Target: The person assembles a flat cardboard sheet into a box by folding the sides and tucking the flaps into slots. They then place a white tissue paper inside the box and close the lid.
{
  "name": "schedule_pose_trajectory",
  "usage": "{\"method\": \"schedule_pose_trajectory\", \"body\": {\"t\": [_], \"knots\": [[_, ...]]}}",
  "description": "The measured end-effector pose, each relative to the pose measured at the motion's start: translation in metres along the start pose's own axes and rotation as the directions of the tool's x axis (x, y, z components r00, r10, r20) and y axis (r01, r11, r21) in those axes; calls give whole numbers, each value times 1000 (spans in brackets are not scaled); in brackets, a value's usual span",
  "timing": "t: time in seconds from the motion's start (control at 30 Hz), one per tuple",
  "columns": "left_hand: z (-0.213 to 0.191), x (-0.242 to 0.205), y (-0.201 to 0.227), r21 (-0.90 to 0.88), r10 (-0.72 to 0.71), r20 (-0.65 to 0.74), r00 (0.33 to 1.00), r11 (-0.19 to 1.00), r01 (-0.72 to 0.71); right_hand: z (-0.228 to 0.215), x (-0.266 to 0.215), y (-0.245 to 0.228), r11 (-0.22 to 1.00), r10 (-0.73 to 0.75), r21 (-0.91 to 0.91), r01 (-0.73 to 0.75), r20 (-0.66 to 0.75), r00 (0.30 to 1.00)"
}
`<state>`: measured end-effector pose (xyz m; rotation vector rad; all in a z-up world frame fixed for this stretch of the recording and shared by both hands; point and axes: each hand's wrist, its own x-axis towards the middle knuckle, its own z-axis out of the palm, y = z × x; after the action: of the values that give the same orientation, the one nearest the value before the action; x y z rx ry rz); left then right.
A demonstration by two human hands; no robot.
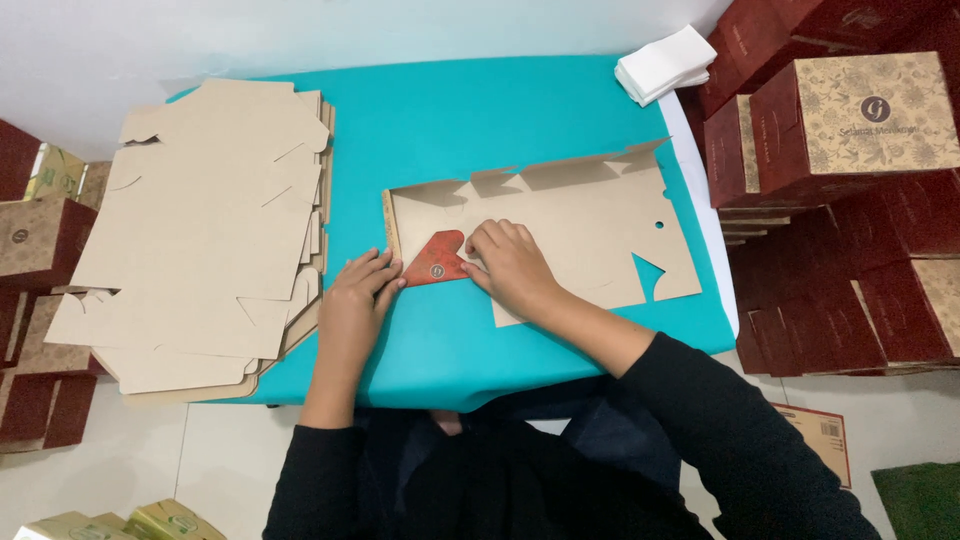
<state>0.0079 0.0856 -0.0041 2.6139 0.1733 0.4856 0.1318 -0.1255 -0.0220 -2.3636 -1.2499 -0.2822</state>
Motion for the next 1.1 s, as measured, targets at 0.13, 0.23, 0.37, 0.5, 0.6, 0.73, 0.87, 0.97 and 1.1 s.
{"method": "schedule_pose_trajectory", "body": {"t": [0.13,0.23,0.37,0.5,0.6,0.73,0.87,0.97,1.1], "knots": [[6,0,-5,0,18,-22,1000,1000,-18,-3,7,-21,962,-233,-169,213,-113,966],[8,-1,-5,-17,37,-32,999,999,-37,9,7,-38,908,-408,-143,394,-81,910],[4,-1,2,-55,38,-43,998,998,-40,10,4,-56,915,-373,-149,375,43,927],[1,0,8,-72,14,-31,999,997,-16,-1,-4,-54,926,-314,-189,327,96,944],[-1,0,9,-89,5,-18,1000,996,-7,-9,-15,-40,924,-307,-223,310,48,950],[1,0,8,-71,1,-9,1000,998,-1,-30,-24,-25,944,-237,-221,246,69,969],[2,-1,13,7,10,-16,1000,1000,-10,-39,-30,-22,965,-176,-183,189,85,981],[9,-4,22,195,55,-56,997,980,-43,-34,-33,-23,968,-166,-179,178,82,983],[41,-6,39,322,225,-79,971,928,-189,-36,-33,-22,981,-119,-137,137,132,984]]}}
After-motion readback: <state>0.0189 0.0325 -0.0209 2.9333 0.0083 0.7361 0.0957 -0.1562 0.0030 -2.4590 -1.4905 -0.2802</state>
